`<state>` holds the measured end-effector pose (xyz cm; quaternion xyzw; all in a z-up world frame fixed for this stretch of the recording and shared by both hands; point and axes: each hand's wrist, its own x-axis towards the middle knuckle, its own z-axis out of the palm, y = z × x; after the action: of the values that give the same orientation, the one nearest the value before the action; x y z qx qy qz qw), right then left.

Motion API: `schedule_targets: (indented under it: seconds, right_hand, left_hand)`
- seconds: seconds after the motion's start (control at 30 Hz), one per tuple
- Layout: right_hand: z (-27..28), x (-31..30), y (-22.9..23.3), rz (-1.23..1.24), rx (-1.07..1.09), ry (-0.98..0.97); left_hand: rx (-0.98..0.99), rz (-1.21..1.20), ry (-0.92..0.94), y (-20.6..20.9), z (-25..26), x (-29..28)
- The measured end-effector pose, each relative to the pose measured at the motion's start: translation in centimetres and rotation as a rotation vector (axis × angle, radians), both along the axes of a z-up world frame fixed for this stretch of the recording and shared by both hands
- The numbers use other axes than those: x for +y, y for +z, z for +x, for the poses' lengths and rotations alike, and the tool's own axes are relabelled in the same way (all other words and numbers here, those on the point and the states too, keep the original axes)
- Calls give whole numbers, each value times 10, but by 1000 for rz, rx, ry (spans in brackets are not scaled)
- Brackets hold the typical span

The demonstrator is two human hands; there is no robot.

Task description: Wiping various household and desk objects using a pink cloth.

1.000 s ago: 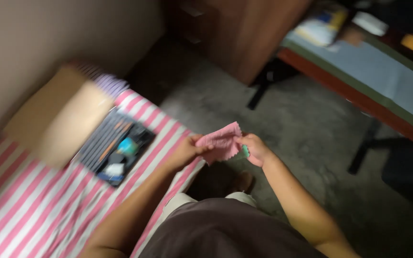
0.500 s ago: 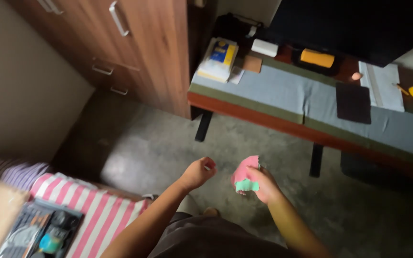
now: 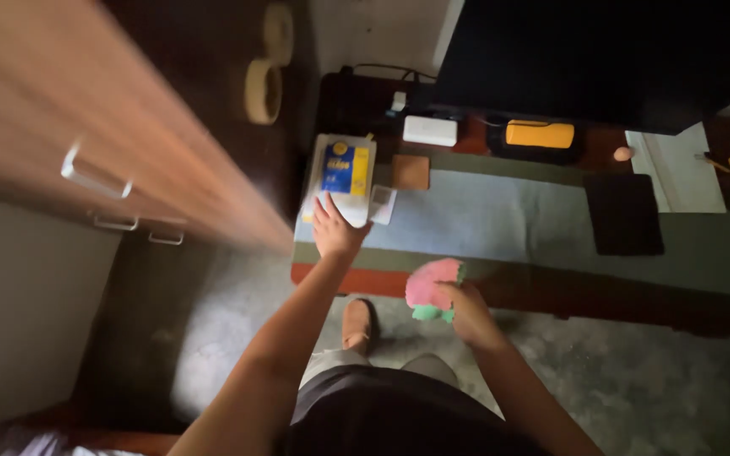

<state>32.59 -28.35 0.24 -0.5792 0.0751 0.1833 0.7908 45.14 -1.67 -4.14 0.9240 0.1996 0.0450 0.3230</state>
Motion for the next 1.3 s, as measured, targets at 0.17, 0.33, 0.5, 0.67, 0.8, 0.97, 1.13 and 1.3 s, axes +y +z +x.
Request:
schedule_targets:
  seconds: [0.17,0.33,0.5,0.67,0.8,0.97,1.13,1.3]
  right_hand:
    - [76,-8,-64,-483,61,-137]
    - [153,-1,-89,-992,-197,78]
    - [206,0,-100,-983,-360,163]
    - [206,-26,-90,-962,-289,281]
    - [199,-63,-107,-936,-284,292]
    - [185,-106,-130,-563,212,160]
    - [183,-117,-123,-445,387,151]
    - [191,-114,-120,-295,295,225]
  left_hand:
    - [206,247,-29,43,56,-3]
    - [247,301,-529,-41,49,-23]
    - [-10,210,-673,-85,37,-69]
    - [193,468,-459,-111,49,-108]
    - [327,545,-442,-104,44,-119]
    - [235,390,-451,-109,25,-119]
    - [262,197,-164,-74,37,-111]
    - [326,8,-117,-111,42,-103]
